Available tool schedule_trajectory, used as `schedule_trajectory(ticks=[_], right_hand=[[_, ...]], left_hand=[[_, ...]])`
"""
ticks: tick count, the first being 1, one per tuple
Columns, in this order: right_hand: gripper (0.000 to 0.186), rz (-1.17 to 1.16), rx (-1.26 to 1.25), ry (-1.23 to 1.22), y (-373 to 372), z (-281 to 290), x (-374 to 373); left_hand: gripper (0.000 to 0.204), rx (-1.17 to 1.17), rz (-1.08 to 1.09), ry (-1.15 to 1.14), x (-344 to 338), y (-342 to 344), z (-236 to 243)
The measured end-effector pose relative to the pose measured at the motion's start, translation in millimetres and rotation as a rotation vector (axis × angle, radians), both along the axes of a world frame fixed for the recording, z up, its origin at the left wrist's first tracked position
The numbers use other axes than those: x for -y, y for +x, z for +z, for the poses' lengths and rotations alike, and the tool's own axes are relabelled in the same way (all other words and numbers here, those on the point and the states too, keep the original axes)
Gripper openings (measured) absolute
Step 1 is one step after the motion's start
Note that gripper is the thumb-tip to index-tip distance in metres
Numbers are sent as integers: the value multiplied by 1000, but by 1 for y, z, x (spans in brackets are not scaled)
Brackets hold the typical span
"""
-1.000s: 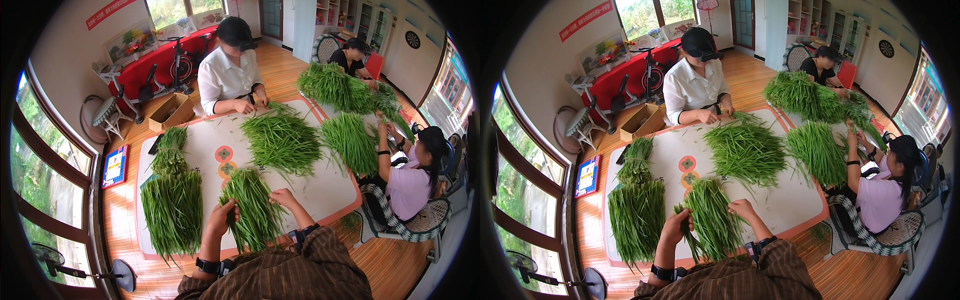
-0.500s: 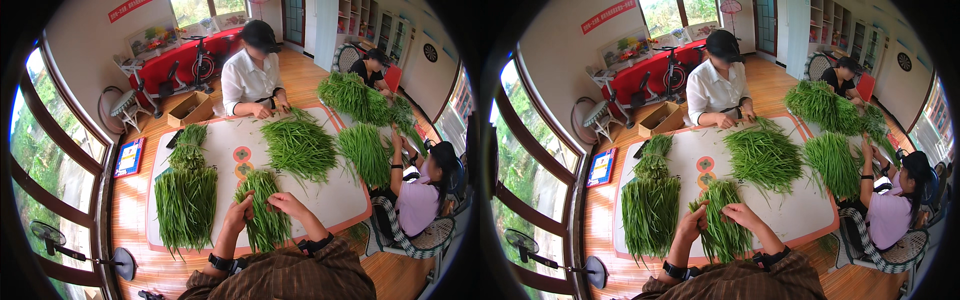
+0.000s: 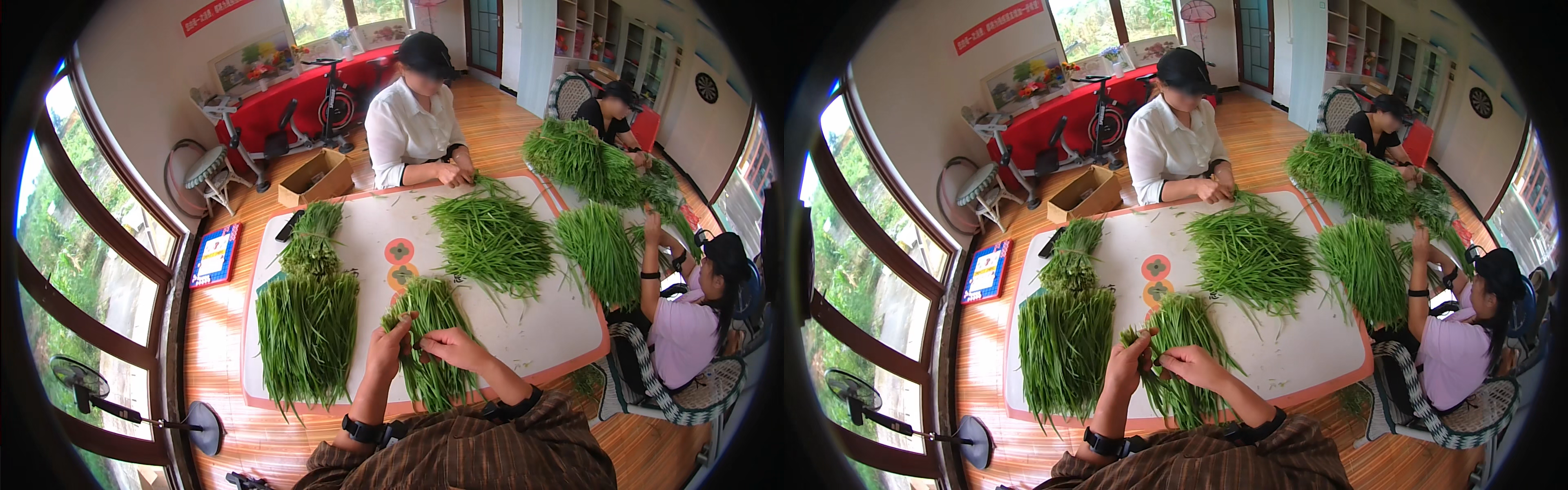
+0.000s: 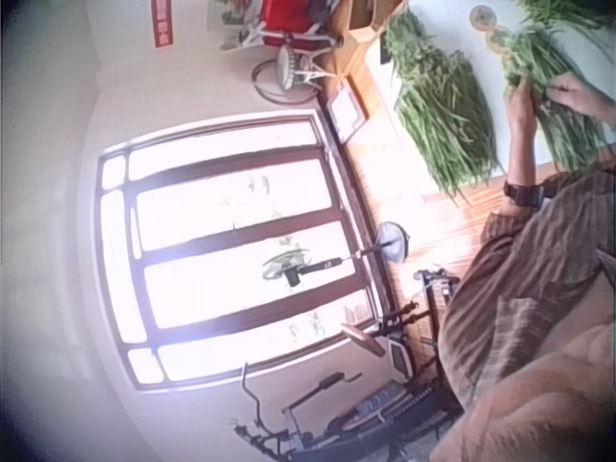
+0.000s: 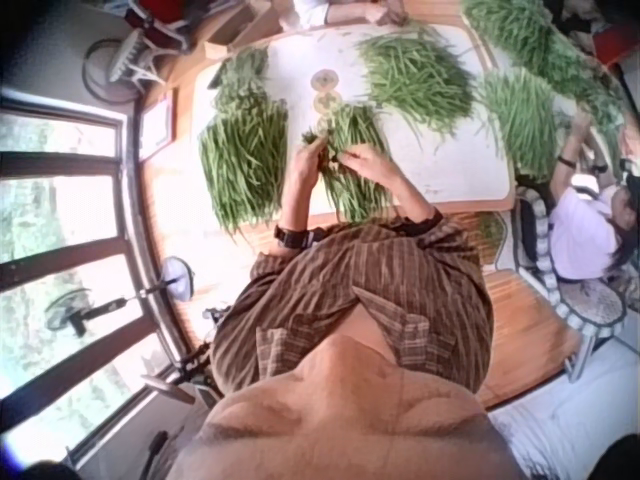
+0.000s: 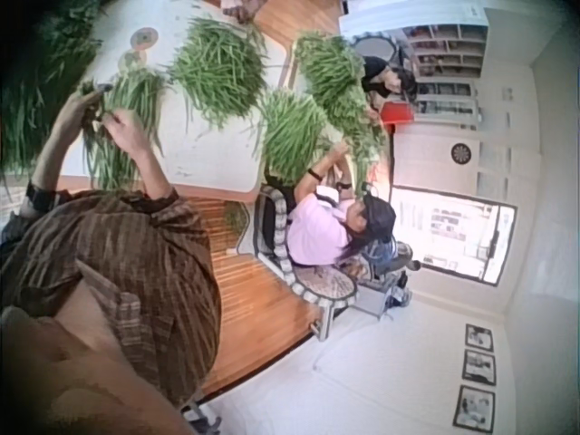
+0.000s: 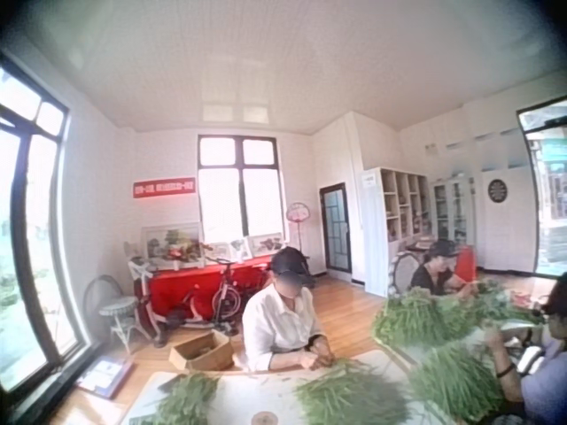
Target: The person sorts chives by hand, picking through green bundles on a table, removing damaged leaves, and organizing the stalks into piles while others nearby do the same.
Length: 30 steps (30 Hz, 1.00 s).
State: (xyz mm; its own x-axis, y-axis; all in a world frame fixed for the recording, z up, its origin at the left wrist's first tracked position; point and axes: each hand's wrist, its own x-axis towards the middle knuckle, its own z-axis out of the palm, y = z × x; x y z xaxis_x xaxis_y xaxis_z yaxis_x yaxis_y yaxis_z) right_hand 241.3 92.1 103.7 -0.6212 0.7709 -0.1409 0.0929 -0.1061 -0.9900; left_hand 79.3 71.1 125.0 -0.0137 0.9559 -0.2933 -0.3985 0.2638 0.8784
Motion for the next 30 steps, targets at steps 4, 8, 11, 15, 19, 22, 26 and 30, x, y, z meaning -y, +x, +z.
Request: schedule_trajectory(ticks=[4, 8, 11, 15, 19, 22, 26, 30], right_hand=[[24, -18, 20, 35, 2, 4, 2], [24, -39, -15, 6, 1, 1, 5], [24, -5, 47, 84, 6, 1, 5], [22, -215, 252, 400, 15, 44, 2], [22, -237, 212, 698, 19, 64, -4], [17, -121, 307, 817, 24, 59, -4], [12, -127, 319, 781, 25, 57, 2], [13, -243, 241, 548, 21, 51, 14]], left_hand=[[24, -46, 17, -41, 0, 2, 7], [22, -50, 3, 14, 0, 7, 11], [21, -73, -41, -9, 1, 5, 10], [20, -134, -124, -1, 2, -1, 13], [17, -218, -257, 24, 3, 2, 16], [17, -265, -318, 19, 3, 4, 23], [16, -265, -397, 5, 4, 4, 26], [16, -126, -366, 24, 5, 6, 19]])
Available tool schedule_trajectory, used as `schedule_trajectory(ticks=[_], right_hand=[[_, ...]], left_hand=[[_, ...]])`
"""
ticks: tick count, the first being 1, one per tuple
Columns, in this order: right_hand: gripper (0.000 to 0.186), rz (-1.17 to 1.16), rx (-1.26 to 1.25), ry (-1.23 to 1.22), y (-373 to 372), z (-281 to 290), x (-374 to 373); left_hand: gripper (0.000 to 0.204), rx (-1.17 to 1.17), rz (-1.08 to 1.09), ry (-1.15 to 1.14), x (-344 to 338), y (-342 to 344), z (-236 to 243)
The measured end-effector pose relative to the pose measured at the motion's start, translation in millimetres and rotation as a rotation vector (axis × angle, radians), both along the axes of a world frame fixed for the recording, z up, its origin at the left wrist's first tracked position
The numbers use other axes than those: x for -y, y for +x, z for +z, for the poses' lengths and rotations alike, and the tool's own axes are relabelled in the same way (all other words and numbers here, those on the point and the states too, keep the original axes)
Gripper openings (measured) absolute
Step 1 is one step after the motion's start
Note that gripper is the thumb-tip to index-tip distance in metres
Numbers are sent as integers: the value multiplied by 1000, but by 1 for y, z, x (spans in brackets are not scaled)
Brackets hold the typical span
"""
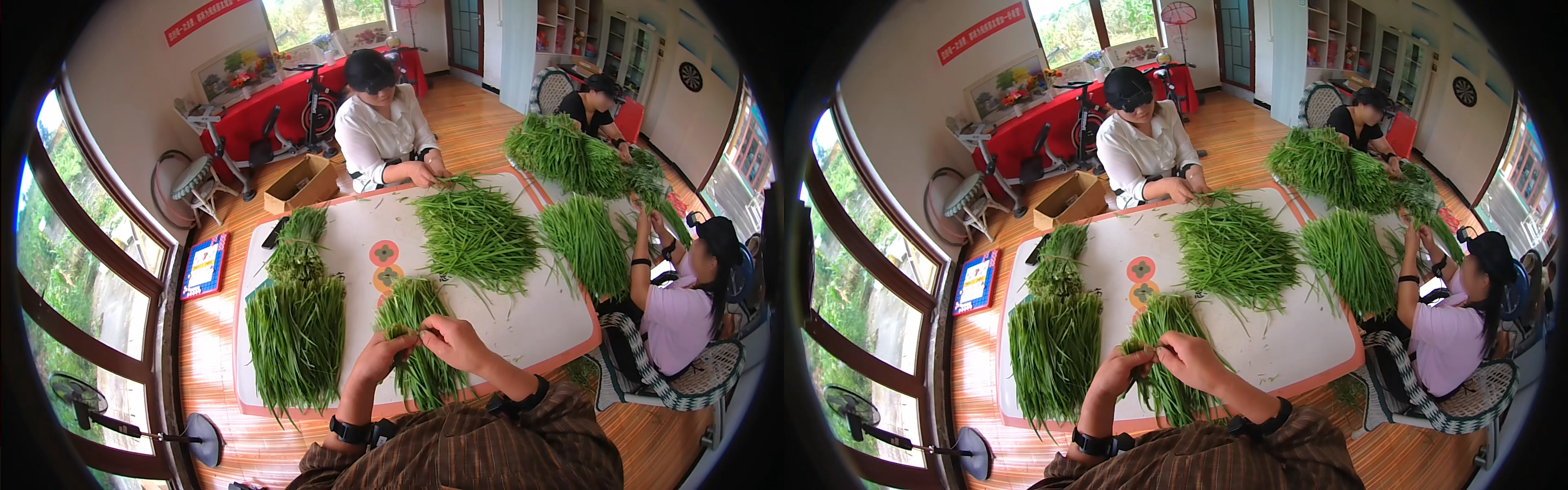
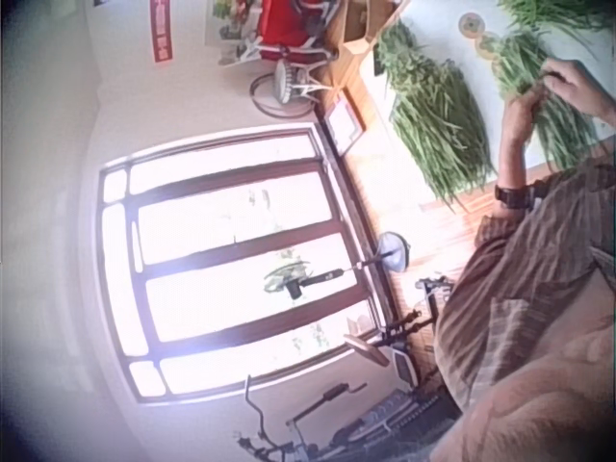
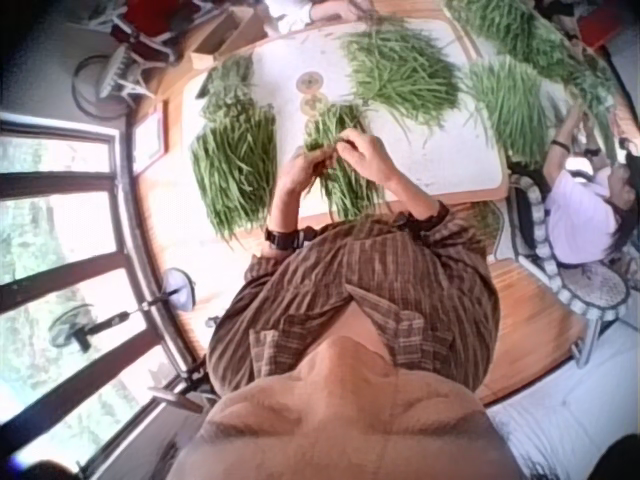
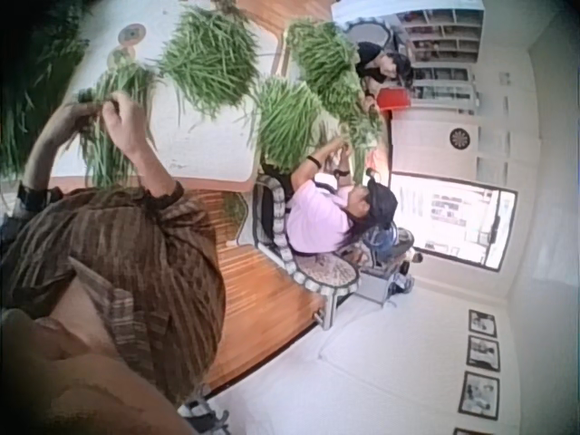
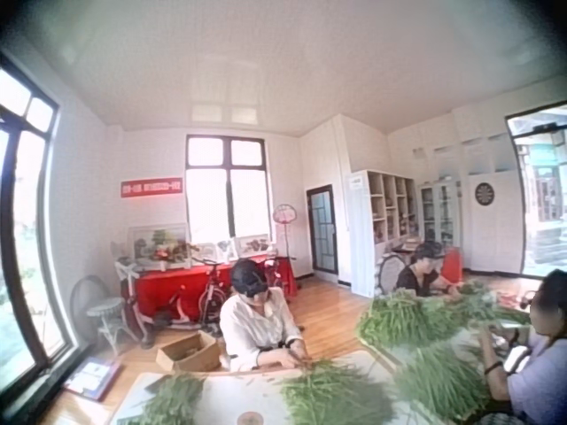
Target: The person sorts chives by hand, picking through green bundles on a table, removing damaged leaves, and organizing the stalks into piles while others nearby do the same.
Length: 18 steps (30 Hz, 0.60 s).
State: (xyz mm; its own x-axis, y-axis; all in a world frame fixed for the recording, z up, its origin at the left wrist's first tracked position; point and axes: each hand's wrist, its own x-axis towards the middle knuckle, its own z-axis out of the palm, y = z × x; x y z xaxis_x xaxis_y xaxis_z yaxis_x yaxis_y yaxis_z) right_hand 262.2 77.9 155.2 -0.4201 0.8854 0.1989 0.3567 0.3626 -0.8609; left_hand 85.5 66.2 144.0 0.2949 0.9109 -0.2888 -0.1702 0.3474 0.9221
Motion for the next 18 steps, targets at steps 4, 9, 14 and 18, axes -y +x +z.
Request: schedule_trajectory(ticks=[4, 9, 14, 18], right_hand=[[12, 4, -449, -413, 7, -17, 1], [18, 367, 357, -489, 62, -32, 17], [29, 188, 578, -100, 78, -60, 38], [28, 139, 553, -279, 67, -27, 19]], left_hand=[[16, 69, -2, 27, 3, 10, 6], [21, -6, -39, 12, 3, 10, 7], [19, -174, -109, 3, 0, 19, 2], [17, -334, -91, 94, 2, 25, -4]])
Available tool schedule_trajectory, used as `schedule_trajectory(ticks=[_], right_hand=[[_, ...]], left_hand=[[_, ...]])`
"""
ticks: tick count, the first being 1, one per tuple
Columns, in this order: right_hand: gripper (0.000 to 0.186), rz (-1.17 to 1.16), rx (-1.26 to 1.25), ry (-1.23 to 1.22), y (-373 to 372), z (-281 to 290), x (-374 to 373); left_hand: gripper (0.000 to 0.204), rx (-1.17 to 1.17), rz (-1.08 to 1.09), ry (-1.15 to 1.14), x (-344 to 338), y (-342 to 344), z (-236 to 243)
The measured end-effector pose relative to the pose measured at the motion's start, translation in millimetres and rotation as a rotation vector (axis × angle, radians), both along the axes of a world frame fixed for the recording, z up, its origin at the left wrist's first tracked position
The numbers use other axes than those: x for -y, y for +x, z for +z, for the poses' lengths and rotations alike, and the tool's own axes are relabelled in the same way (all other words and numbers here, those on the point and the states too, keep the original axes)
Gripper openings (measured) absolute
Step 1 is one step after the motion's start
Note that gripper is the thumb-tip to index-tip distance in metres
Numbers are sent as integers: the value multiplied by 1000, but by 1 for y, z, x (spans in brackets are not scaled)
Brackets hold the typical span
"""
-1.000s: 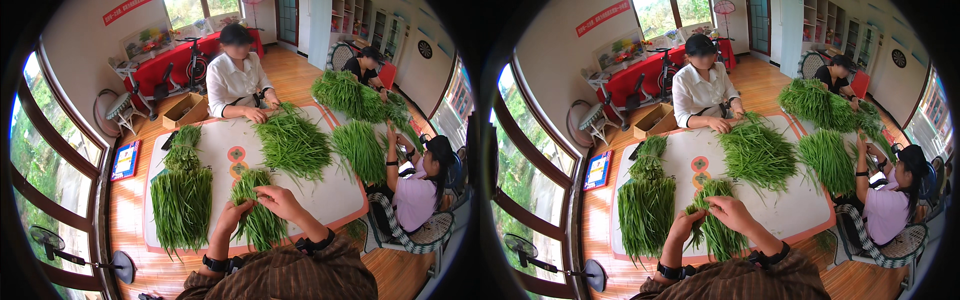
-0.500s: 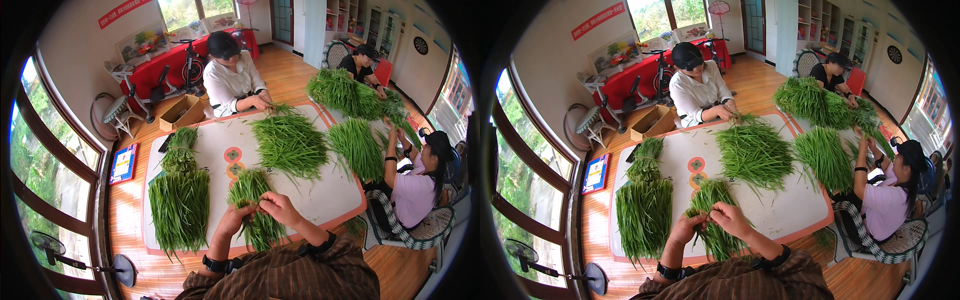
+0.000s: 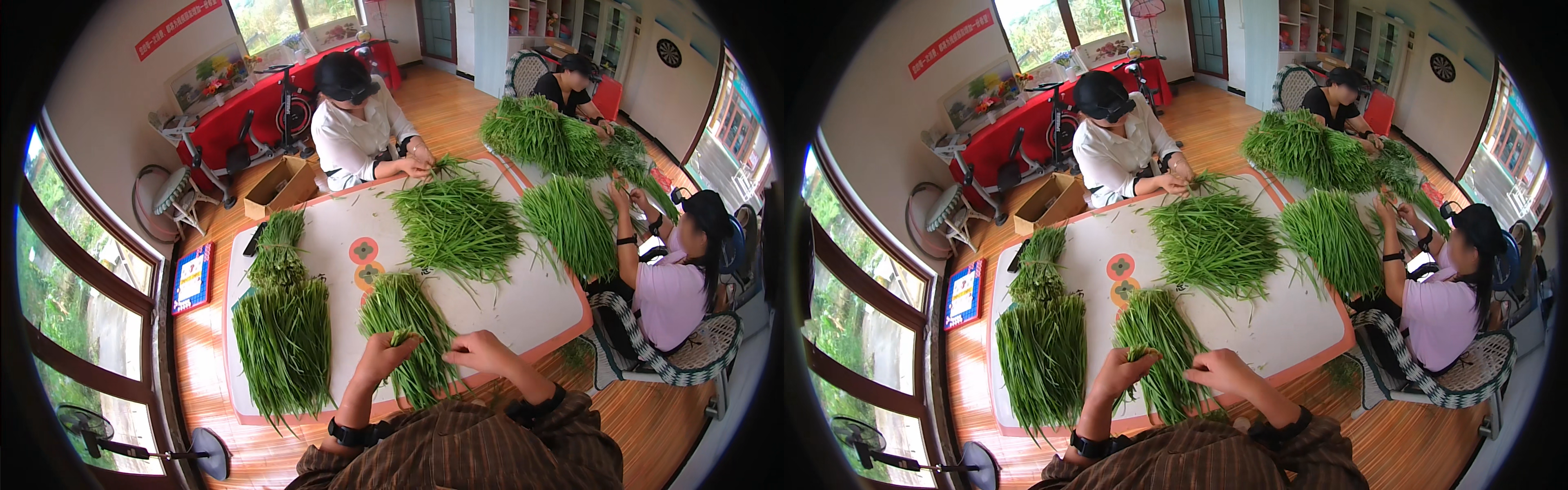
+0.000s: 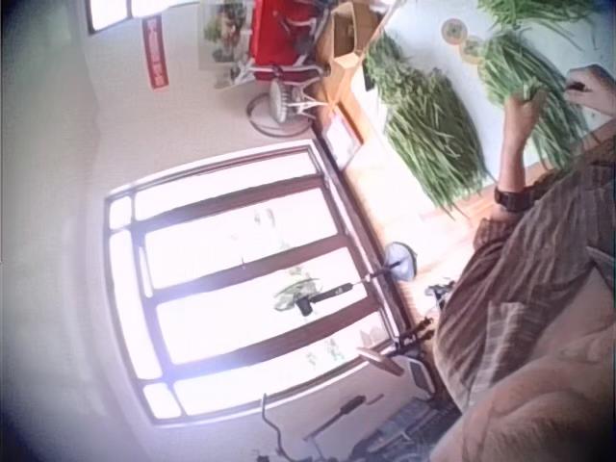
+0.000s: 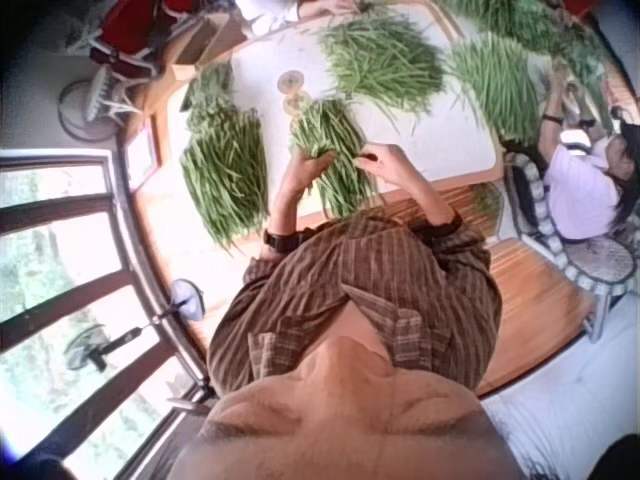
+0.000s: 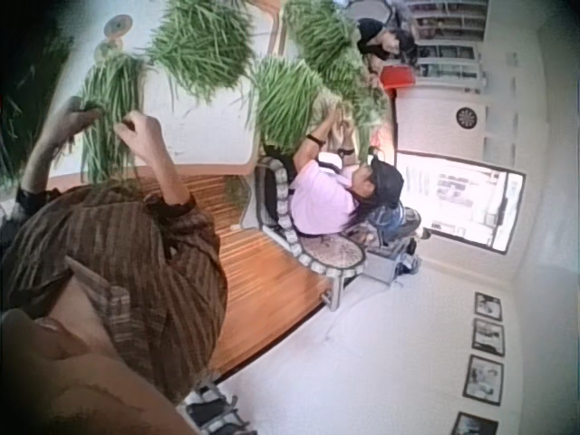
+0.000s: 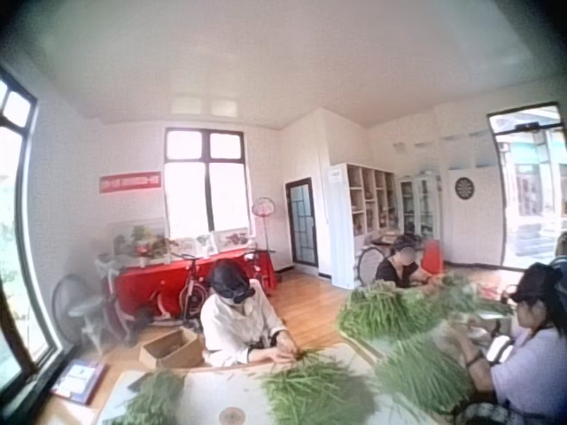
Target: The person sorts chives by hand, picking through green bundles on a table, removing damaged leaves, and organizing the stalks into piles while others nearby do the same.
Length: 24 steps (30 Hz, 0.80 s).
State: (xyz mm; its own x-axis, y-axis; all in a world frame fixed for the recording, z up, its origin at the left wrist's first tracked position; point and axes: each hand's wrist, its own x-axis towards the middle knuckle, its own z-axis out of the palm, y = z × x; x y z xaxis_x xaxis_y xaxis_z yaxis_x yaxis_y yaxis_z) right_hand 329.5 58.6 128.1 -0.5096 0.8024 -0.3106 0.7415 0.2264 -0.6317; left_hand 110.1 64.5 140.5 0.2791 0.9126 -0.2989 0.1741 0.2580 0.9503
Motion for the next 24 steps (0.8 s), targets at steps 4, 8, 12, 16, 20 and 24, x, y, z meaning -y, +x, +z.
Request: schedule_trajectory(ticks=[4, 8, 12, 16, 20, 24], right_hand=[[22, -244, -502, 222, -27, 20, -3], [15, -115, -402, 527, -37, 11, -8], [10, -155, -453, 673, -44, 3, -7], [15, -398, -1009, -201, -35, -13, -18], [21, -136, -399, -268, 14, -58, -26], [27, 271, 0, -365, 37, -110, -2]], left_hand=[[17, -72, -55, 73, -2, 3, -12], [17, -186, -95, 108, -2, 4, -6], [16, -63, -89, 56, 0, 3, -5], [17, 79, 23, -24, 5, 7, 17], [19, 106, 61, -63, -4, -9, 11], [24, 150, 82, -119, -10, -19, 1]])
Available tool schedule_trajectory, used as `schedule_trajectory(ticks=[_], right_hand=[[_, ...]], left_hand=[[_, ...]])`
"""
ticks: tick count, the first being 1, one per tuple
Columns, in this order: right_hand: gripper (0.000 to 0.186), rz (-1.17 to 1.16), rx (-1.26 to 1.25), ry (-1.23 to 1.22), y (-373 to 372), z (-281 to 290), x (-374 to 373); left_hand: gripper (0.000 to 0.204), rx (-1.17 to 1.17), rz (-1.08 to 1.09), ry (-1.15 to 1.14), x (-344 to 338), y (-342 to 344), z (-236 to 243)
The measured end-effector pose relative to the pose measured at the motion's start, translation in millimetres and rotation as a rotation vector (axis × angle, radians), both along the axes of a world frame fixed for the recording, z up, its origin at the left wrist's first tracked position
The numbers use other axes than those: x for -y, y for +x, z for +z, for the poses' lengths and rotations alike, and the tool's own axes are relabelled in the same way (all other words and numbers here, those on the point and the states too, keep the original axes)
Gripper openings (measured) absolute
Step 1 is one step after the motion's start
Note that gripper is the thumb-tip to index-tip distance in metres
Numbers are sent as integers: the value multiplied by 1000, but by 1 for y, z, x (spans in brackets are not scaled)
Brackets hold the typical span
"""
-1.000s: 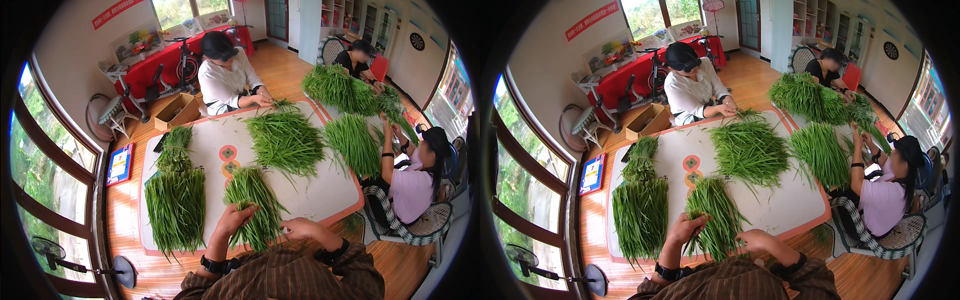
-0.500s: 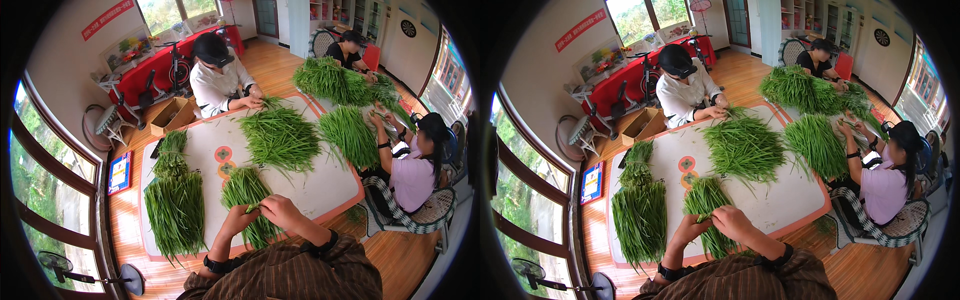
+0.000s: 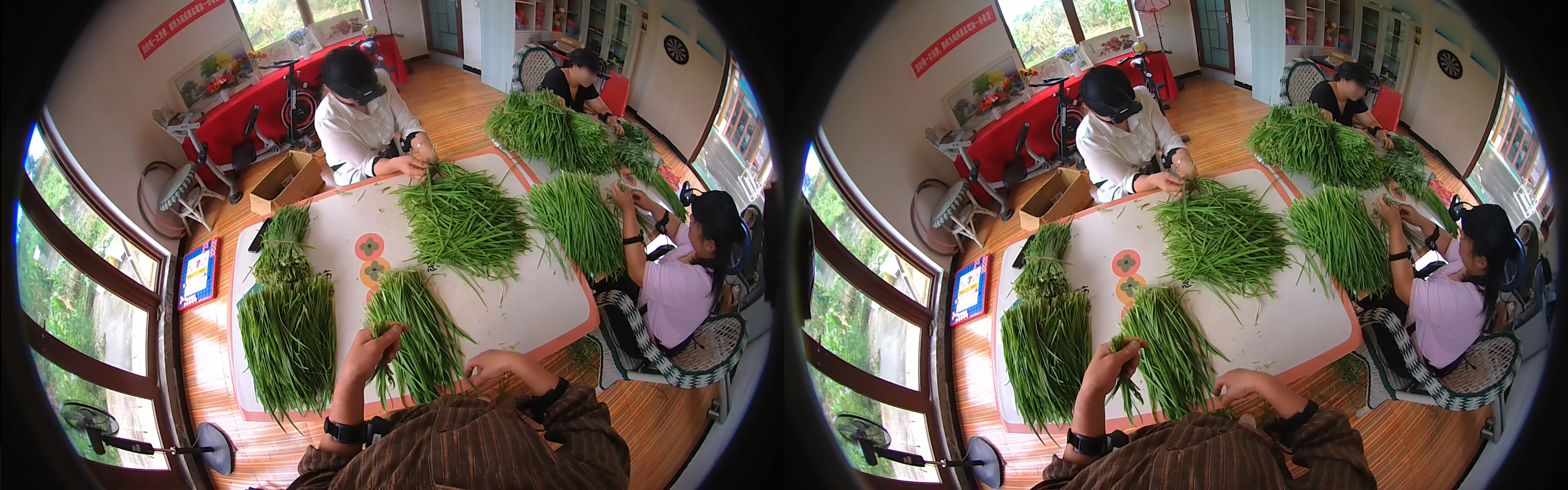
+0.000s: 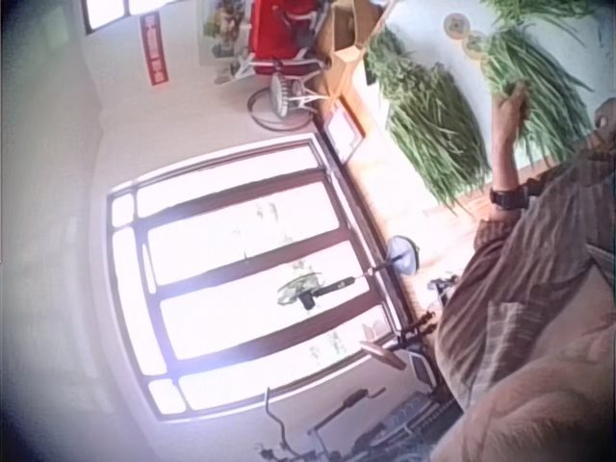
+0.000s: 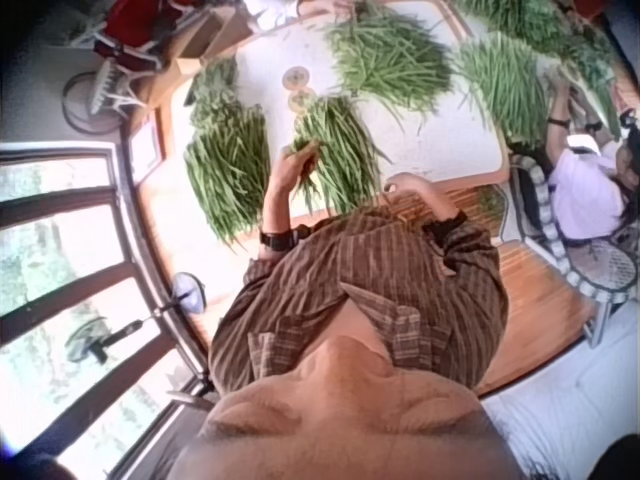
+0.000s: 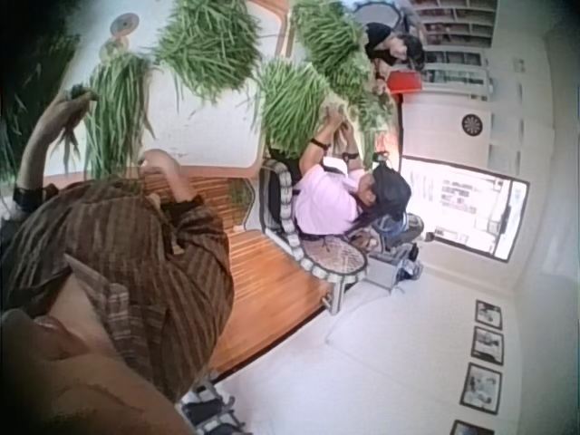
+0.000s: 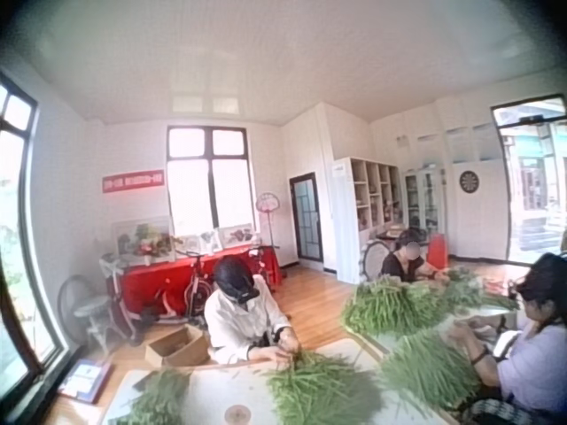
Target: The person sorts chives by hand, picking through green bundles on a table, removing damaged leaves, and organizing the stalks into piles while others nearby do the same.
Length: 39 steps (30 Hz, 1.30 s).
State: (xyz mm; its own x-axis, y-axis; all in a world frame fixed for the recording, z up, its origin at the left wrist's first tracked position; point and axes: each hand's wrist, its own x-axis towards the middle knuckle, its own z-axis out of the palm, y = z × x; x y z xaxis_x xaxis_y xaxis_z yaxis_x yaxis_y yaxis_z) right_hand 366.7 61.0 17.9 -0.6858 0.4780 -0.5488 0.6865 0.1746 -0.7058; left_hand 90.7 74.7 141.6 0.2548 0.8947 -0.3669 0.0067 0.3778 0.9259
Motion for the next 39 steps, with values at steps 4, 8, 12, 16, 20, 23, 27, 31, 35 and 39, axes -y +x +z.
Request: schedule_trajectory(ticks=[4, 8, 12, 16, 20, 23, 27, 31, 35, 39], right_hand=[[31, -291, 199, 266, 5, -33, -6], [29, -560, 229, 426, -24, -51, -48], [30, -673, 268, 493, -52, -84, -65], [27, -704, 306, 501, -53, -94, -68], [24, -831, 32, 507, -39, -66, -62], [18, -859, -301, 126, -37, -23, -56], [13, -732, -641, -278, -45, 39, -38], [13, -584, -716, -333, -56, 68, -23], [14, -516, -698, -384, -67, 66, -19], [15, -492, -665, -400, -72, 63, -18]], left_hand=[[25, 26, 31, 18, 0, -1, 1], [25, 43, 1, 23, -3, 1, -6], [24, 110, 15, 23, -4, -2, -13], [20, 159, 142, -50, -3, -11, -19], [19, 268, 233, -99, -4, -16, -28], [20, 301, 276, -119, -6, -14, -35], [27, 399, 278, -121, -11, -5, -36], [33, 432, 269, -99, -12, 2, -39], [29, 435, 311, -49, -11, 16, -20], [23, 470, 296, -30, -10, 7, -31]])
